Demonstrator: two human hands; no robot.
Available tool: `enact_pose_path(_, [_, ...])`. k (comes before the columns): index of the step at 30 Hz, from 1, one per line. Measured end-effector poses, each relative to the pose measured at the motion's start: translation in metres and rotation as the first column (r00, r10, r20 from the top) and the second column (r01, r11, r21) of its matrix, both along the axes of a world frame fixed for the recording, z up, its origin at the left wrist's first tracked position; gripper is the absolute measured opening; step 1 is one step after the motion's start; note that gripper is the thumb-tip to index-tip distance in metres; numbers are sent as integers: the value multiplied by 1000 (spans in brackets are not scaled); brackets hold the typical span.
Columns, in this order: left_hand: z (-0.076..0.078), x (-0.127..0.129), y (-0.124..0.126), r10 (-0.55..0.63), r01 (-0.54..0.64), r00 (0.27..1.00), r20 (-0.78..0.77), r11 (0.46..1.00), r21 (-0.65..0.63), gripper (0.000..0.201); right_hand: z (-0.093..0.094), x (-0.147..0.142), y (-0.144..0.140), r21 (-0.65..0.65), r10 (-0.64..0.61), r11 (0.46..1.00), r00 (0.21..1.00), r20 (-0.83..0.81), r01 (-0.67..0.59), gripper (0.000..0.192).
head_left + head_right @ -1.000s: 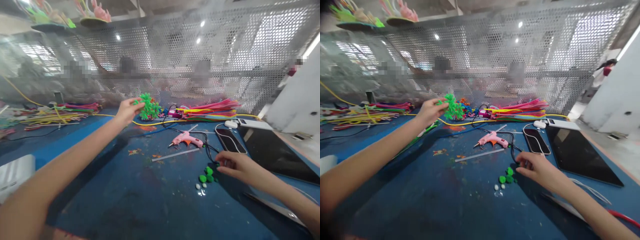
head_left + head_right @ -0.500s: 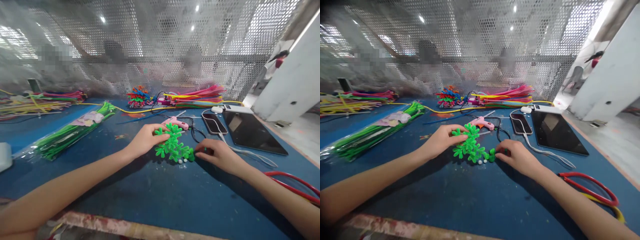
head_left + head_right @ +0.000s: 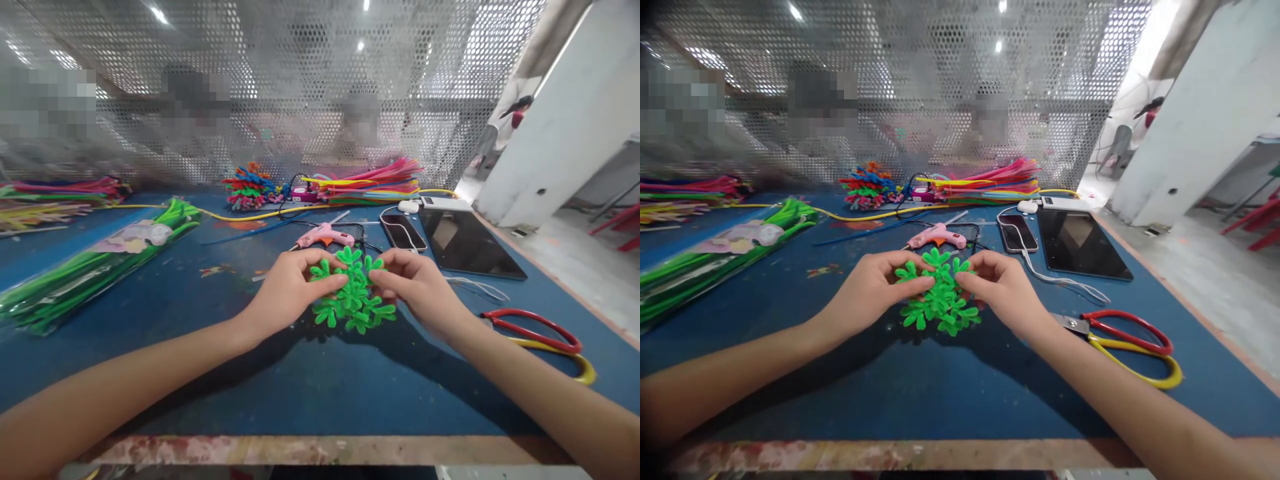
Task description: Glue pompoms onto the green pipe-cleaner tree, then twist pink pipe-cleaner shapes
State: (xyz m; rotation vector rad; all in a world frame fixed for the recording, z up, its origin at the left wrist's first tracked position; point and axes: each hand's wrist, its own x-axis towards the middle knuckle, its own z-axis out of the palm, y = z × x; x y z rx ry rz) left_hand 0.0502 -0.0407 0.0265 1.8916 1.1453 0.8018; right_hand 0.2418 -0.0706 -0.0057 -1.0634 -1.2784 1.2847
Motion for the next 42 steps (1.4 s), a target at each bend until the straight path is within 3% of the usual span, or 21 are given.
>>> enact_pose_path(8, [-15,2,0,112,-58,953,282,980,-191,25,-7,-3,0,-149,-87,987,979,-186,59,26])
enact_pose_path(11, [-20,4,-2,133,-21,911,391,961,-277,26,-8,-5,0,-160,-106,985,970,-220,71,27])
enact_pose_path(14, [-24,7,-6,92,113,867,489,920,-375,27,-8,-7,-1,-124,-136,986,974,-181,114,28])
enact_pose_path(17, [-27,8,-8,14,218,870,492,886,-409,29,-9,-5,1,-109,-93,991,981,-171,75,30])
enact_pose_path(20, [-29,2,-6,28,194,896,443,873,-448,25,-10,3,9,-58,-62,997,992,-114,55,31])
enact_pose_path(22, [-30,-6,-2,99,122,900,425,878,-462,23,-11,12,18,45,-111,993,991,76,108,30])
enact_pose_path(23, [-30,-10,-1,137,83,898,417,880,-468,23,-12,17,22,119,-146,985,965,220,122,27])
enact_pose_path(25, [-32,-20,1,190,32,898,396,870,-491,24,-15,26,28,246,-186,967,840,510,65,19])
enact_pose_path(28, [-36,-30,1,197,42,907,372,837,-545,26,-20,31,29,247,-104,960,654,749,-130,16])
enact_pose_path(30, [-39,-32,-1,205,50,908,366,814,-579,24,-21,31,27,212,-47,953,584,811,-218,16])
enact_pose_path(35, [-43,-29,-5,201,105,901,385,760,-641,19,-26,32,27,331,-223,923,428,876,-195,21])
enact_pose_path(39, [-47,-30,-8,224,151,866,446,735,-661,13,-32,38,33,293,-216,925,297,930,-243,20])
enact_pose_path(42, [-47,-30,-12,226,181,852,472,719,-671,11,-28,35,28,352,-270,913,341,900,-207,17])
